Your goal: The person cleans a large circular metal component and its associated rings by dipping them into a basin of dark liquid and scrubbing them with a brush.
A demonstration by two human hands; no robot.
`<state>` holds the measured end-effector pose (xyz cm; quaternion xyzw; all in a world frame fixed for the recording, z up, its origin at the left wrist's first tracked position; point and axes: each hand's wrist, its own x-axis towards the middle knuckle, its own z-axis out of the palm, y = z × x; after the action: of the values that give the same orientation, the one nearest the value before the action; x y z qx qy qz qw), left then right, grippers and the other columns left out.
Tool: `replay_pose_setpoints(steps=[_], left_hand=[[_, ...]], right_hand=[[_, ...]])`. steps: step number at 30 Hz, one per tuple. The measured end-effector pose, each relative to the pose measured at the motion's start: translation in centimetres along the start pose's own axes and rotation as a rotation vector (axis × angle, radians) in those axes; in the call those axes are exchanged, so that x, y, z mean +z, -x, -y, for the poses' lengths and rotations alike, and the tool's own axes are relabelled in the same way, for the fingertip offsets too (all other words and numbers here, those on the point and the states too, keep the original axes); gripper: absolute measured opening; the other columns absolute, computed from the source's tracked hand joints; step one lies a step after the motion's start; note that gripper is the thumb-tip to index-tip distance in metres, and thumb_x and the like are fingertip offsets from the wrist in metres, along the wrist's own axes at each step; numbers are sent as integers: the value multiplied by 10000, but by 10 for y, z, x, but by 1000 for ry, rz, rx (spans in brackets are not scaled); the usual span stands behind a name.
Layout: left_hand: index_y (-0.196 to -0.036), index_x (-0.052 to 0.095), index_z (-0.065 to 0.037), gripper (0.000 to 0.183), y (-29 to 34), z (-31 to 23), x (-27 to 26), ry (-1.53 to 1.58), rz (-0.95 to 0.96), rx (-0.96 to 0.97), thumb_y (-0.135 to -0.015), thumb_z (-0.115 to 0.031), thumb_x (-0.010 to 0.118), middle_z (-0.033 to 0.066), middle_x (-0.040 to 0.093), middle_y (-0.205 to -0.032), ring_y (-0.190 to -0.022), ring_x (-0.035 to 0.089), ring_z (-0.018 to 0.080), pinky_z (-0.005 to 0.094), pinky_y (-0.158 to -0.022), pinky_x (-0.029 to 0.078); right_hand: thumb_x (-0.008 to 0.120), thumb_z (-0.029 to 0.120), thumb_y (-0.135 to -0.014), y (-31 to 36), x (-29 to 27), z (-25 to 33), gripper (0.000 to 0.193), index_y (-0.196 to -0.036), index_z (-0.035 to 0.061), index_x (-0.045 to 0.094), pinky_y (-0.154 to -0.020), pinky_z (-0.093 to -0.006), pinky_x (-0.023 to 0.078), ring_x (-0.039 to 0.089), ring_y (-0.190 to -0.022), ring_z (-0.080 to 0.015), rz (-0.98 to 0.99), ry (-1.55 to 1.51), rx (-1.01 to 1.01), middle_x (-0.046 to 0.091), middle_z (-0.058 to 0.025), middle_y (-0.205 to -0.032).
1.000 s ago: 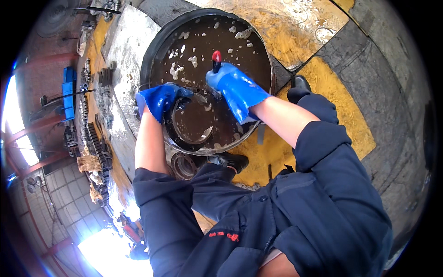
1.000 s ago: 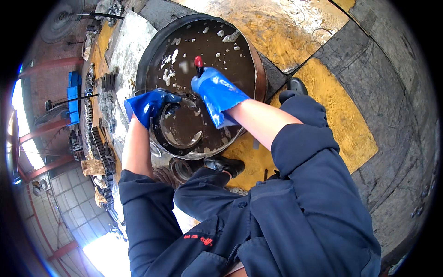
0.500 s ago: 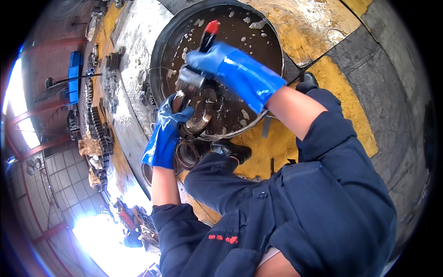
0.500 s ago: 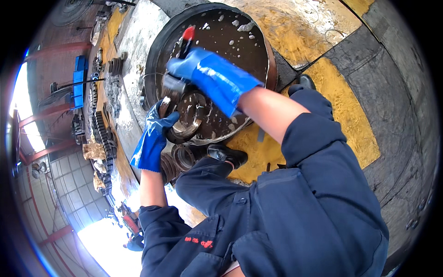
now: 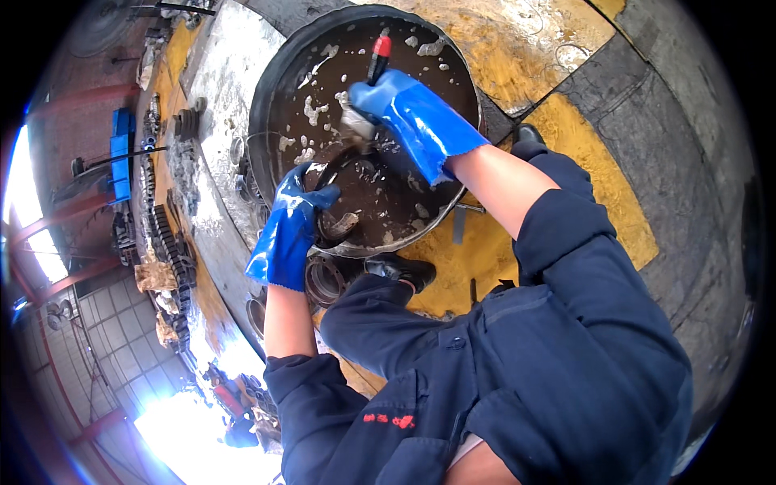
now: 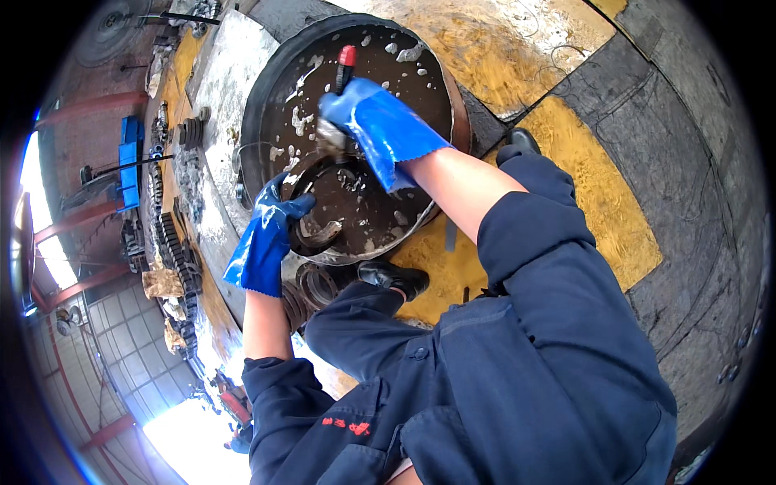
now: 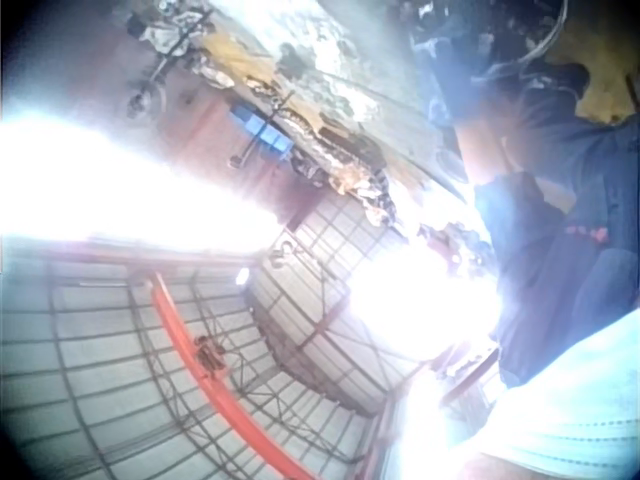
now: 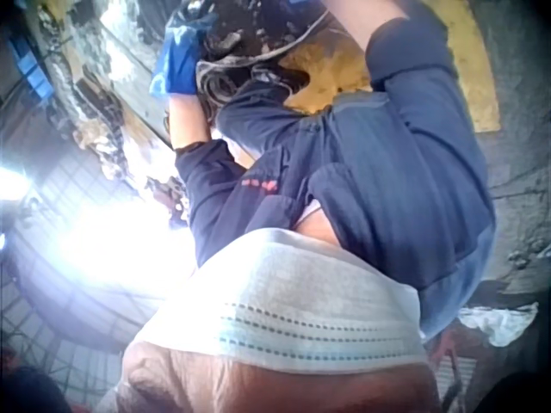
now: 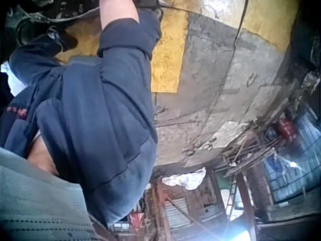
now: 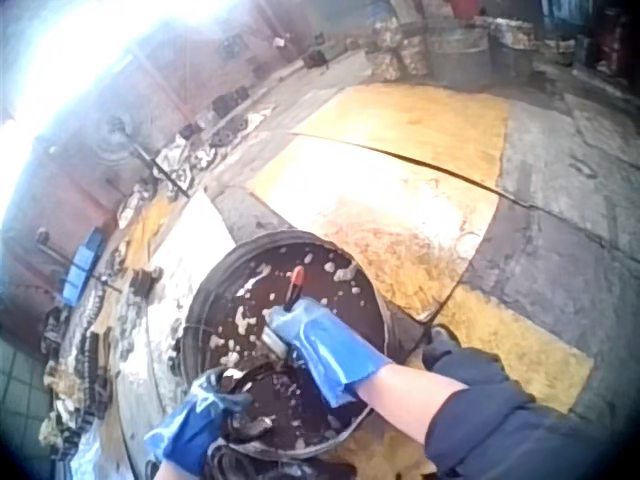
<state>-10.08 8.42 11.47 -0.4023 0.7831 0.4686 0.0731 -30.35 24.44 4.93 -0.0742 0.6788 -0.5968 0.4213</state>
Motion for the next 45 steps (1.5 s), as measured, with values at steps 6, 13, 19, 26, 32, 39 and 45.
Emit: replay_pose_setpoints(steps=[6,13,19,26,32,39,45], left_hand=[[-1332,684,9,489,-9,29,-22,-191,141,377,-861,-57,798,75,764,-1154,-969,713,175,333,-870,575],[-1499,544,43,741,-10,16,-5,100,-16,2,-819,84,836,156,741,-1176,-951,735,233,341,-840,616],[-1534,509,17,724,-19,23,-11,108,-27,-45,-880,88,811,170,753,-1171,-955,743,238,344,-853,616],[-1527,513,24,710,-26,29,-12,72,-7,-41,-871,146,757,175,768,-1130,-927,749,242,333,-854,611],[-1464,579,28,695,-23,27,-24,201,142,-7,-795,158,712,147,760,-1170,-990,739,241,350,-885,593],[-1444,587,45,647,-13,-7,-8,206,187,-43,-835,68,806,132,745,-1211,-962,733,218,351,-858,610],[-1319,683,10,525,-82,-43,-3,-408,487,-156,-866,-181,867,65,732,-966,-763,656,135,298,-653,519]], right_hand=[[711,459,-912,40,51,34,447,-1131,80,803,-859,-376,571,750,-890,-244,119,225,-174,803,-144,-988],[629,382,-944,-10,10,-24,410,-1125,61,809,-856,-429,597,771,-960,-361,-49,148,-12,791,-231,-1059],[624,405,-962,-3,14,-56,448,-1148,37,799,-937,-474,603,755,-1075,-408,-190,373,-86,783,-252,-1088],[638,395,-930,2,-3,-20,433,-1045,9,795,-864,-431,589,780,-944,-353,-148,206,-90,790,-229,-961],[718,505,-931,72,19,28,513,-1131,40,793,-856,-373,543,725,-913,-225,220,40,-252,795,-122,-1040],[659,423,-959,40,-3,-5,453,-1028,-5,793,-767,-417,566,755,-828,-301,49,-85,-39,779,-212,-901],[667,371,-947,-6,16,-56,427,-1102,-8,788,-853,-470,602,782,-963,-408,-243,168,16,777,-272,-955]])
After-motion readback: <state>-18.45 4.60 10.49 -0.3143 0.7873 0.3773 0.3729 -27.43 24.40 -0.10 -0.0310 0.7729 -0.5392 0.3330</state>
